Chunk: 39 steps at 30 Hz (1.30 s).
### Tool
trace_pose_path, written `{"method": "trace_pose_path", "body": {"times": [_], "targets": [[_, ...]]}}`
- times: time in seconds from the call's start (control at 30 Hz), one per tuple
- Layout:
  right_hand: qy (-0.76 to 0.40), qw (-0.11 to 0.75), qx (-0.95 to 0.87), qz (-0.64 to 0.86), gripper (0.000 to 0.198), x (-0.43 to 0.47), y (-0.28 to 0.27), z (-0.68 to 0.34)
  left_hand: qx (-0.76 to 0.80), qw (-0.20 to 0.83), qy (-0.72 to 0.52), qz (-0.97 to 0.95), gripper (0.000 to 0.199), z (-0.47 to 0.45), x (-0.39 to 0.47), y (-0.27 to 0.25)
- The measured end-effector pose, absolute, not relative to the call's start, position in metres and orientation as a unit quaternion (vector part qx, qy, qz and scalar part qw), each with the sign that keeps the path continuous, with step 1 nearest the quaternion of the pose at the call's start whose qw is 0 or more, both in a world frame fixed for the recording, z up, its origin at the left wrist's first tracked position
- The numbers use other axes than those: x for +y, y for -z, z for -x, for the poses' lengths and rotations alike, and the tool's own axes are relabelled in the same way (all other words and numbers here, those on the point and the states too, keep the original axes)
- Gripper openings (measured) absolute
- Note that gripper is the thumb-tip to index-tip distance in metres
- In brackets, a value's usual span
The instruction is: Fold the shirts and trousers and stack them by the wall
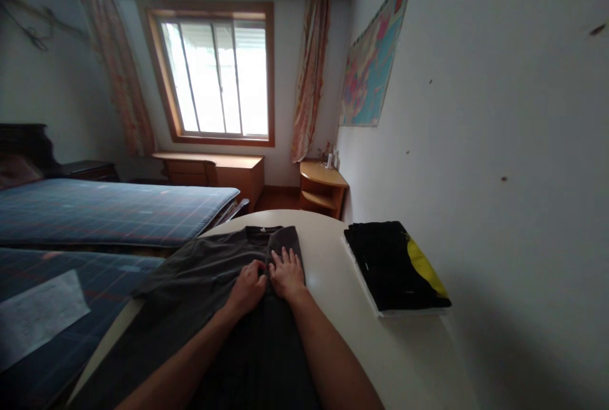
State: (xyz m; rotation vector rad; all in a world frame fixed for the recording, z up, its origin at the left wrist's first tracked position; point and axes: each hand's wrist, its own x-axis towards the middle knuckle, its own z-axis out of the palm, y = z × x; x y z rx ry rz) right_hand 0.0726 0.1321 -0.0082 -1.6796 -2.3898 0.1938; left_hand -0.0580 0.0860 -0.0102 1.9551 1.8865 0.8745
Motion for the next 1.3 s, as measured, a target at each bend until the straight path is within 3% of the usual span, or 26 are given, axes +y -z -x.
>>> {"method": "trace_pose_path", "body": {"times": [0.27,0.57,0.77,1.0,1.3], "targets": [[-0.056,0.102,-0.777,0.619,0.055,0.151,0.015,-0.112,0.546,0.201,-0.255,-0.772,0.044,0.066,0.104,0.006],[-0.049,0.068,-0.734,0.674,0.055,0.205,0.009,-0.168,0.635,0.102,-0.145,-0.752,0.066,0.064,0.065,0.006],[-0.026,0.092,-0.727,0.680,0.053,0.215,0.000,-0.168,0.633,0.056,-0.157,-0.756,0.065,0.062,0.047,0.021],[-0.004,0.120,-0.778,0.616,0.052,0.163,-0.003,-0.161,0.637,0.039,-0.150,-0.756,0.064,0.060,0.045,0.021],[-0.112,0.055,-0.772,0.623,0.078,0.048,-0.002,-0.174,0.649,0.023,-0.146,-0.747,0.063,0.058,0.043,0.023]]}}
